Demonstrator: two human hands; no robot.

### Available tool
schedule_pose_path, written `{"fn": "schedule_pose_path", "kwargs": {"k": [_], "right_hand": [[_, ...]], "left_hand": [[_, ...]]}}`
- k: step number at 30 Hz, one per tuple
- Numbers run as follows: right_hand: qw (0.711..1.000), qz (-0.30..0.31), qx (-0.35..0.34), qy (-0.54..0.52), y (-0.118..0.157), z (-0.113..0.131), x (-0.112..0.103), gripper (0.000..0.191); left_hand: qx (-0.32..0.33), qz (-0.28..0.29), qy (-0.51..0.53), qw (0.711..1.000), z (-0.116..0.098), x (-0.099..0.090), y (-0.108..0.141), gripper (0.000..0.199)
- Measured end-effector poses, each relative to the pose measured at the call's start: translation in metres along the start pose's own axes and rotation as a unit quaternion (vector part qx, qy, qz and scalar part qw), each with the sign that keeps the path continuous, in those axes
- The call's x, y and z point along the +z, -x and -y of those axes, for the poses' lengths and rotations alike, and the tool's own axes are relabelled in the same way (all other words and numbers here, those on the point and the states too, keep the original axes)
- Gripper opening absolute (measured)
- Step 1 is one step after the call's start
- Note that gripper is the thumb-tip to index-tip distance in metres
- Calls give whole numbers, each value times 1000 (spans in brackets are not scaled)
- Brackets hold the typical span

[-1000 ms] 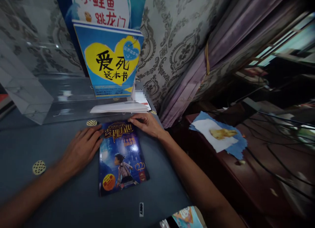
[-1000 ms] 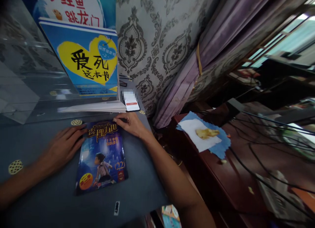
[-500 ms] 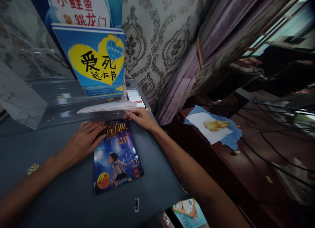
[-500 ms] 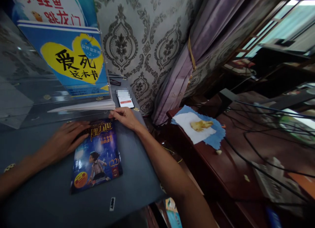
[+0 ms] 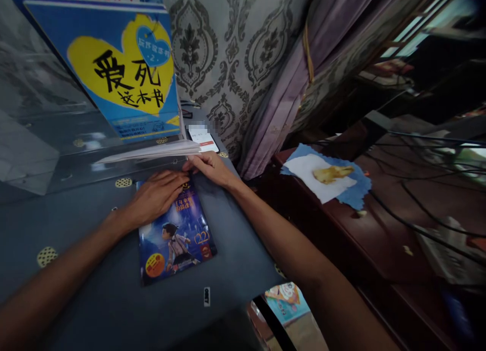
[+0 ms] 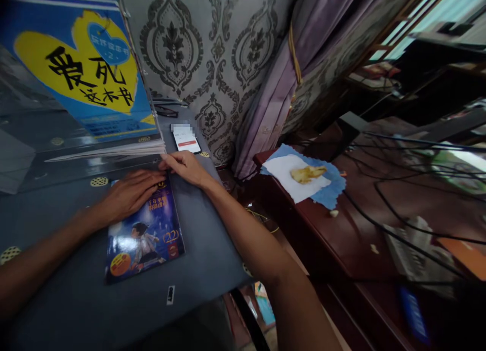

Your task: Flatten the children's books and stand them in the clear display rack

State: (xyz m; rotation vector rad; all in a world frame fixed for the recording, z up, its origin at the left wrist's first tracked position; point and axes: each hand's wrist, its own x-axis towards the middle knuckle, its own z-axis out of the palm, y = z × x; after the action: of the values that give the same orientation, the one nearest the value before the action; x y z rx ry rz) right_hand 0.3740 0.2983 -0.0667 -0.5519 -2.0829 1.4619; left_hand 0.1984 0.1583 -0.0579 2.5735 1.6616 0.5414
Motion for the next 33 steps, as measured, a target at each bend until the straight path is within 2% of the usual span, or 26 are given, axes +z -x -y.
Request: {"fn": "schedule_pose_path", "kwargs": {"k": [9,22,28,33], "right_hand": [[1000,-12,-29,3,1,0,2,63],[999,-5,-43,11,1,-2,2,61],[999,-14,-21,26,2,1,2,60],[999,-17,-21,31,2,2,3,58]], "left_hand": [[26,25,13,999,-6,-6,5,45],[41,48,25,998,-14,-8,9,44],[48,53,2,997,-19,-5,11,48],[72,76,24,994,-21,-7,13,50]]}}
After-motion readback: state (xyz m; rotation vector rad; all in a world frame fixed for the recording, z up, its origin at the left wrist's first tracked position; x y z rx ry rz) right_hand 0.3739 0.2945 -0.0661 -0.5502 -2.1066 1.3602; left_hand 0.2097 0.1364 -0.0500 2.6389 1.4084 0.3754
